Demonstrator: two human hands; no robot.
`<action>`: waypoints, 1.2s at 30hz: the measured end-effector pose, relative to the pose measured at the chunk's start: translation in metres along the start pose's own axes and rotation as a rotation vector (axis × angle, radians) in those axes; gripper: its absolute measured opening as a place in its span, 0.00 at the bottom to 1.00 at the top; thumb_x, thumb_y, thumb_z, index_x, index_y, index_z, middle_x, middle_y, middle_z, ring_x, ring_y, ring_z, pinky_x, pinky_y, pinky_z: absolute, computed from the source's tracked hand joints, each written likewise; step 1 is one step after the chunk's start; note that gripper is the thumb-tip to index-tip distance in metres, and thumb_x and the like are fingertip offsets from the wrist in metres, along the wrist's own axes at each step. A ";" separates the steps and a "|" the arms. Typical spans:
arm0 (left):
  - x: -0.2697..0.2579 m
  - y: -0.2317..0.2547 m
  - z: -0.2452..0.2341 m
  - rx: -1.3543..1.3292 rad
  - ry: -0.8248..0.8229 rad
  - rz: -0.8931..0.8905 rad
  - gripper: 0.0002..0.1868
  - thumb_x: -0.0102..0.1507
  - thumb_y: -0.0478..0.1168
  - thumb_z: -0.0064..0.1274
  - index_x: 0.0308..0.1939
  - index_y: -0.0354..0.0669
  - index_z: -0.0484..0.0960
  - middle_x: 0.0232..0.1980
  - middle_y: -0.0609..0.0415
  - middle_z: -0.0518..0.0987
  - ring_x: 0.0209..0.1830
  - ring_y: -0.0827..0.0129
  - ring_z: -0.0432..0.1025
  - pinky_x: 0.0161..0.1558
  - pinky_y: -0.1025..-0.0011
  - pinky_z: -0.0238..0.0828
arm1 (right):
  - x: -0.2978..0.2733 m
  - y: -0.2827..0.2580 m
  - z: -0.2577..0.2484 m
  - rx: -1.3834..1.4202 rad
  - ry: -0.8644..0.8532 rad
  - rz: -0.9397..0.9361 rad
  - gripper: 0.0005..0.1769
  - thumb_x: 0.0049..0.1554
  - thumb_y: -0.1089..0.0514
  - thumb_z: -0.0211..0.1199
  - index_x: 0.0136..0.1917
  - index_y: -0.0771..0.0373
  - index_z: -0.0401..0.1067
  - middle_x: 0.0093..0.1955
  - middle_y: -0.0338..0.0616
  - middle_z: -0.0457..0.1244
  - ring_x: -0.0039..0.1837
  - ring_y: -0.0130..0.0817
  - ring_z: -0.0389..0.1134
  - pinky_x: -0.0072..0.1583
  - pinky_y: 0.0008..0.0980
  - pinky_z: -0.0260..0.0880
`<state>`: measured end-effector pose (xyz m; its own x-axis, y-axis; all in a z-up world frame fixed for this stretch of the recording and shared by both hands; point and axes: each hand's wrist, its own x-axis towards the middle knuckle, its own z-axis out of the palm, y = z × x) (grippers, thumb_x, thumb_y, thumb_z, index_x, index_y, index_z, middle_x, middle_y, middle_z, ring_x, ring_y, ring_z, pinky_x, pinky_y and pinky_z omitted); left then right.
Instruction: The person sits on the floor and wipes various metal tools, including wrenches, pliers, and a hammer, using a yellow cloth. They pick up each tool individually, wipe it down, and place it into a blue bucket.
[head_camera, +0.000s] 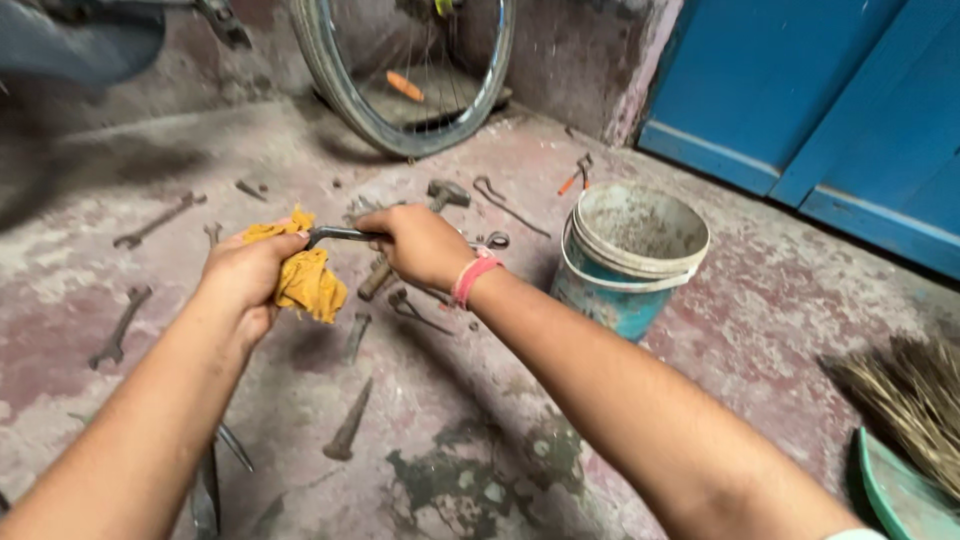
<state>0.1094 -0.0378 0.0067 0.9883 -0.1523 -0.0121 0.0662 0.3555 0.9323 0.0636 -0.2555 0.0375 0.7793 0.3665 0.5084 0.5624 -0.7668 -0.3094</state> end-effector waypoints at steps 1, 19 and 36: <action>0.000 -0.004 -0.004 0.014 -0.004 -0.024 0.09 0.64 0.30 0.53 0.48 0.33 0.80 0.44 0.48 0.83 0.40 0.60 0.80 0.40 0.64 0.81 | -0.002 0.001 0.003 -0.033 -0.012 -0.022 0.21 0.54 0.64 0.61 0.61 0.59 0.76 0.51 0.55 0.70 0.53 0.52 0.72 0.55 0.43 0.72; 0.012 -0.034 -0.029 -0.094 0.075 -0.018 0.14 0.61 0.27 0.55 0.52 0.31 0.80 0.44 0.46 0.83 0.40 0.60 0.81 0.43 0.63 0.82 | -0.017 0.015 0.045 -0.291 -0.060 0.002 0.23 0.57 0.61 0.54 0.66 0.52 0.72 0.50 0.52 0.68 0.52 0.53 0.70 0.52 0.50 0.70; 0.024 -0.041 -0.048 -0.307 0.156 0.013 0.15 0.61 0.31 0.49 0.53 0.33 0.74 0.43 0.48 0.80 0.41 0.57 0.78 0.44 0.57 0.81 | -0.019 0.025 0.063 -0.191 -0.147 0.223 0.13 0.64 0.47 0.52 0.59 0.51 0.67 0.37 0.56 0.67 0.43 0.60 0.69 0.45 0.57 0.67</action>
<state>0.1368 -0.0118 -0.0489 0.9969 -0.0119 -0.0782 0.0687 0.6208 0.7810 0.0806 -0.2483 -0.0306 0.9167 0.2399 0.3196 0.3224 -0.9166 -0.2366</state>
